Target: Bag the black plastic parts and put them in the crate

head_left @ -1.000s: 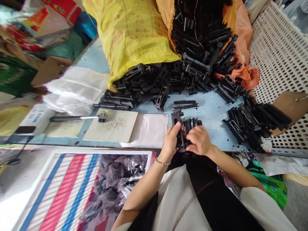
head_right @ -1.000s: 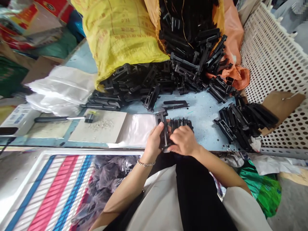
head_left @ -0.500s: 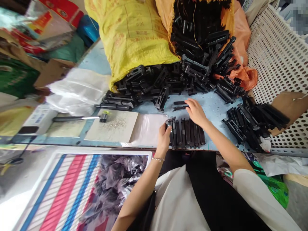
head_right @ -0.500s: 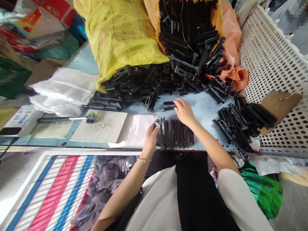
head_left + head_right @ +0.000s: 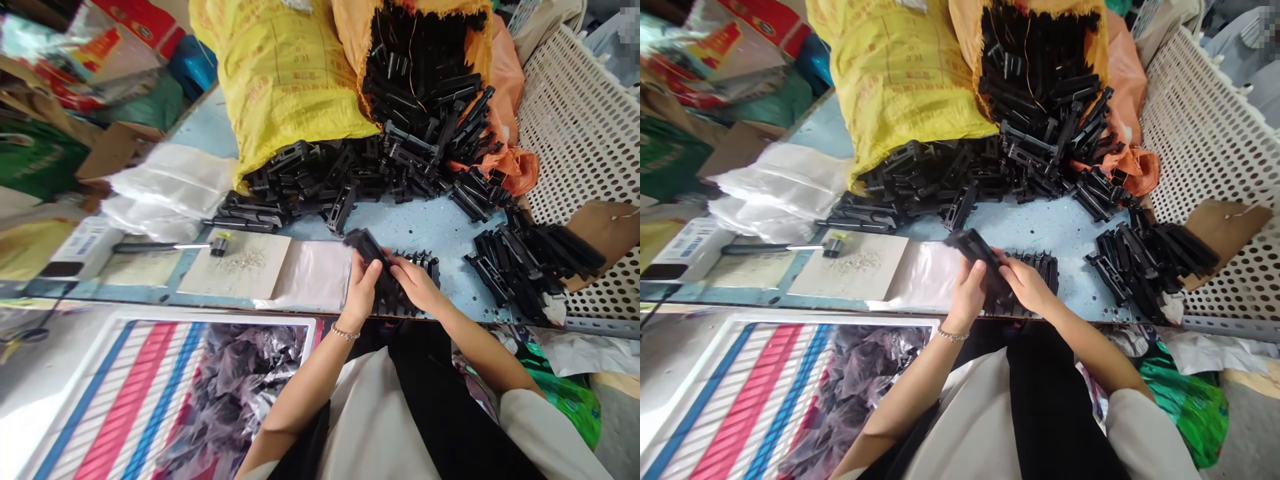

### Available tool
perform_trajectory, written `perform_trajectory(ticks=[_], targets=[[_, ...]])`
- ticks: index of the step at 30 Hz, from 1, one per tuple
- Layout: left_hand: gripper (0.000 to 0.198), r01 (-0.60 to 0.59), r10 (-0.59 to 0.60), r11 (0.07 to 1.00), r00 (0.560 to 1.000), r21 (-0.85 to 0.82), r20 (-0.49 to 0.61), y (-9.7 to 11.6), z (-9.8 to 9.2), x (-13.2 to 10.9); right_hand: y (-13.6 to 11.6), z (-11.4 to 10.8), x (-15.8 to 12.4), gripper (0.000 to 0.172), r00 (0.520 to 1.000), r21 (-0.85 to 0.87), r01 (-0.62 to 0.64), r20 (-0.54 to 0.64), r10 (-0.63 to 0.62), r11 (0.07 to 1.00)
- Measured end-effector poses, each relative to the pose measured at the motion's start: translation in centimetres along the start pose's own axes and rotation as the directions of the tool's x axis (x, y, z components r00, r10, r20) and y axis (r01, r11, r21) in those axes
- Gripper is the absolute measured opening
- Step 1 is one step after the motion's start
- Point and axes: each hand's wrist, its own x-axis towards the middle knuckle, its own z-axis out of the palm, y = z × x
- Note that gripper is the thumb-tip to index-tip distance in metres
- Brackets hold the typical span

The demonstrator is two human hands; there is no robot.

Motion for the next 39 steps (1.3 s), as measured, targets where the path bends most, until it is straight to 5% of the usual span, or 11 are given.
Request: perform_trajectory(ticks=[3,6,9,12,15,18,21,26,31,36,39], targets=[[0.051,0.028,-0.029,0.998,1.0,0.064,0.01,0.8,0.8,-0.7,-1.2,-0.6,-2.0,0.04,0.996,0.004,0.018,-0.09,-0.018,1.0],[0.068,-0.026,0.056,0.922,0.996,0.386,-0.065,1.6,1.3,-1.5,-1.8,-1.7,-2.4,0.034,0.976,0.038,0.056,-0.213,-0.046,0.998],[0.077,-0.089,0.058,0.84,0.996,0.535,0.074,2.8,1.5,-2.2,-2.0,-1.8,-1.8,0.047,0.96,0.079,0.062,-0.276,-0.038,0.995],[0.075,0.016,-0.131,0.948,0.931,0.319,0.342,3.8,1.2,-2.6,-1.5,-1.4,-0.8,0.039,0.961,0.233,0.084,-0.275,-0.017,0.969],[0.067,0.306,-0.31,0.949,0.852,0.079,0.421,4.2,0.7,-2.6,-0.8,-1.1,0.1,0.048,0.988,0.344,0.121,-0.13,-0.08,0.931],[0.063,0.448,-0.413,0.894,0.834,-0.013,0.367,4.1,0.4,-2.6,-0.3,-1.3,0.3,0.054,0.973,0.209,0.185,-0.176,-0.149,0.96],[0.057,0.462,-0.439,0.887,0.857,-0.021,0.269,4.0,0.4,-2.6,-0.1,-1.7,0.1,0.058,0.898,-0.078,0.308,-0.304,-0.317,0.948],[0.051,0.435,-0.424,0.9,0.883,-0.014,0.202,2.9,1.2,-3.1,0.4,-1.9,0.6,0.034,0.856,-0.433,0.376,-0.178,-0.486,0.819],[0.052,0.462,-0.455,0.883,0.886,-0.087,0.085,1.9,1.8,-2.8,0.0,-1.4,1.0,0.04,0.894,-0.38,0.252,-0.26,-0.365,0.89],[0.055,0.423,-0.436,0.893,0.898,-0.155,-0.059,2.6,0.9,-1.8,-0.6,1.8,-2.7,0.041,0.825,-0.407,0.52,0.015,-0.564,0.75],[0.047,0.285,-0.298,0.952,0.946,-0.112,-0.125,2.3,0.9,-2.2,-0.7,4.2,-4.6,0.032,0.881,-0.411,0.436,0.012,-0.474,0.8]])
